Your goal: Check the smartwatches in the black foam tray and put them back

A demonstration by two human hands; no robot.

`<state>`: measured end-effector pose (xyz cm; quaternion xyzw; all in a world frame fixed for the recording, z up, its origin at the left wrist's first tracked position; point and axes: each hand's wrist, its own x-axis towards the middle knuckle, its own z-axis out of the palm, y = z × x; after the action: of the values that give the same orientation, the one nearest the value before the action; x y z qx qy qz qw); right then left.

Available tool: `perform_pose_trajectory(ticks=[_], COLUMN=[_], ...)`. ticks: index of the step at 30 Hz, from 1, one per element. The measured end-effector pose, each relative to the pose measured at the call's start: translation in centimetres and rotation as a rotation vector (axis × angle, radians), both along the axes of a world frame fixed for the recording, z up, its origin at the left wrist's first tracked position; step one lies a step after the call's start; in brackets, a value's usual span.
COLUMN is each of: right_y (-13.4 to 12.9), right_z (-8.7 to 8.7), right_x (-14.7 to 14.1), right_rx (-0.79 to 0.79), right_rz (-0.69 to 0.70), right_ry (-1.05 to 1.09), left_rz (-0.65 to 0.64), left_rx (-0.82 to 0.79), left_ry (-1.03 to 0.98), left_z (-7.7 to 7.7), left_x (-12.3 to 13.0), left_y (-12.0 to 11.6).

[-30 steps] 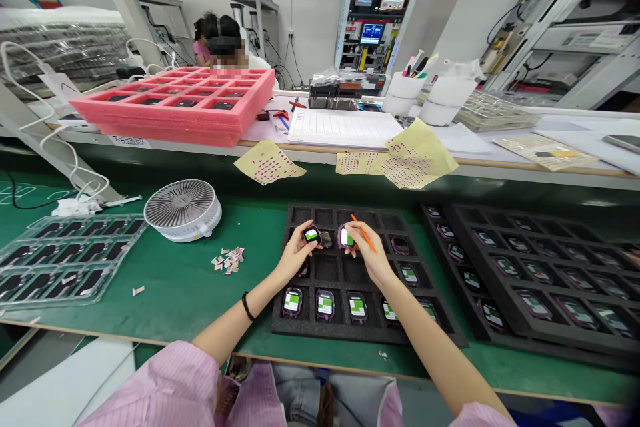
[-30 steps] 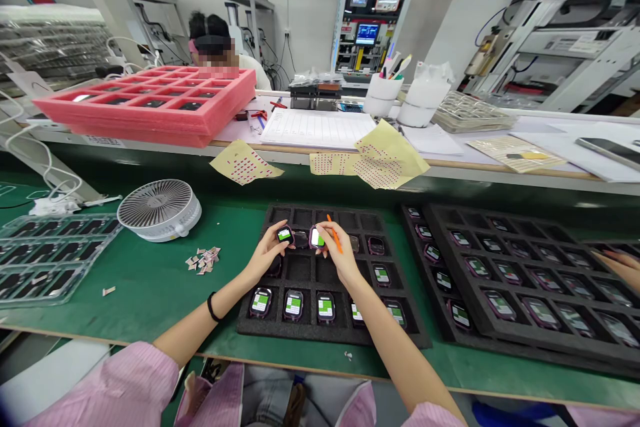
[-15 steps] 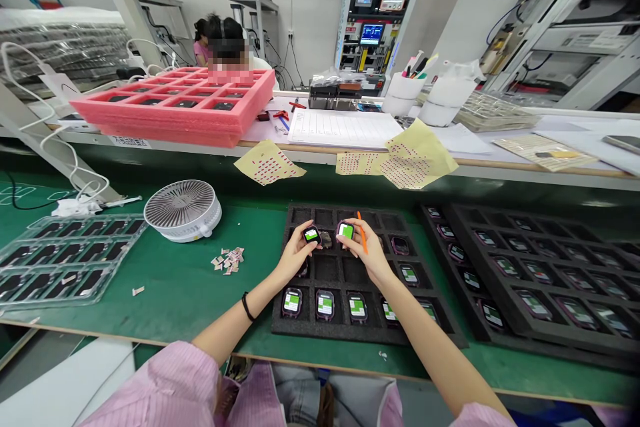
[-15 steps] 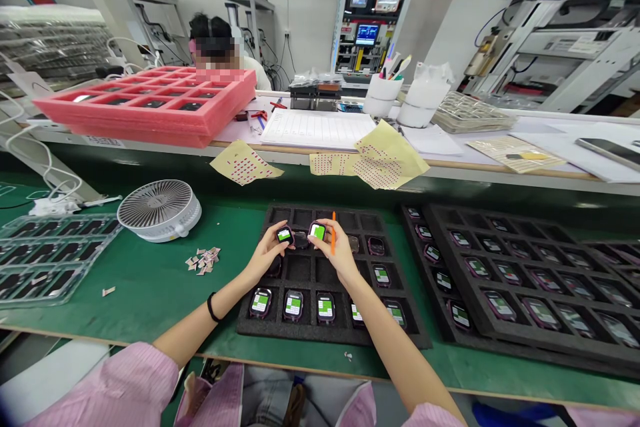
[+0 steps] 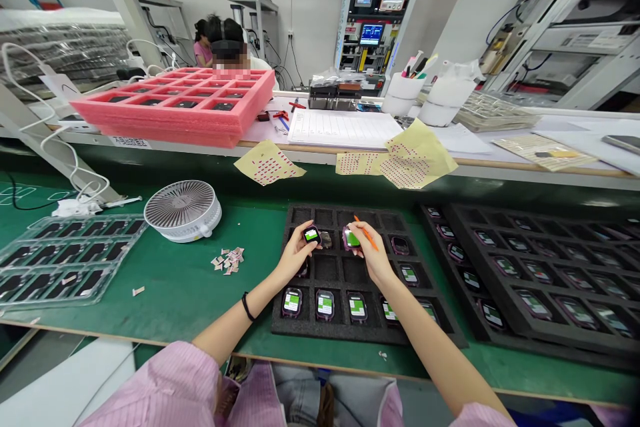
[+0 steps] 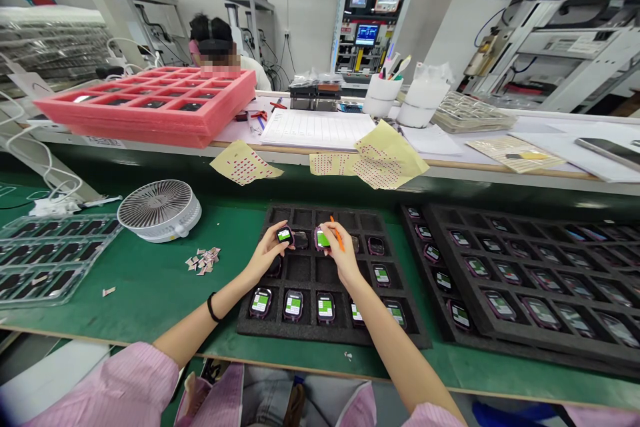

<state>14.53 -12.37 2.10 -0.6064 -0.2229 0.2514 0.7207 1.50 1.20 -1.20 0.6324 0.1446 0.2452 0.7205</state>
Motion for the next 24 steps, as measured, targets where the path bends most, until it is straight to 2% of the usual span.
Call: perform_pose_trajectory(ticks=[18,24], right_y=[0.56,0.37], right_z=[-0.48,-0.27], right_x=[0.26,0.08], right_rx=[0.019,0.001], right_rz=[0.116,0.128], right_ry=[-0.021,-0.014], left_rz=[0.004,-0.039], left_rx=[0.03,0.149], left_ry=[0.011,0.005], left_z=[-0.12,-0.25], left_x=[0.04,-0.03], left_y=[-0.04,-0.37])
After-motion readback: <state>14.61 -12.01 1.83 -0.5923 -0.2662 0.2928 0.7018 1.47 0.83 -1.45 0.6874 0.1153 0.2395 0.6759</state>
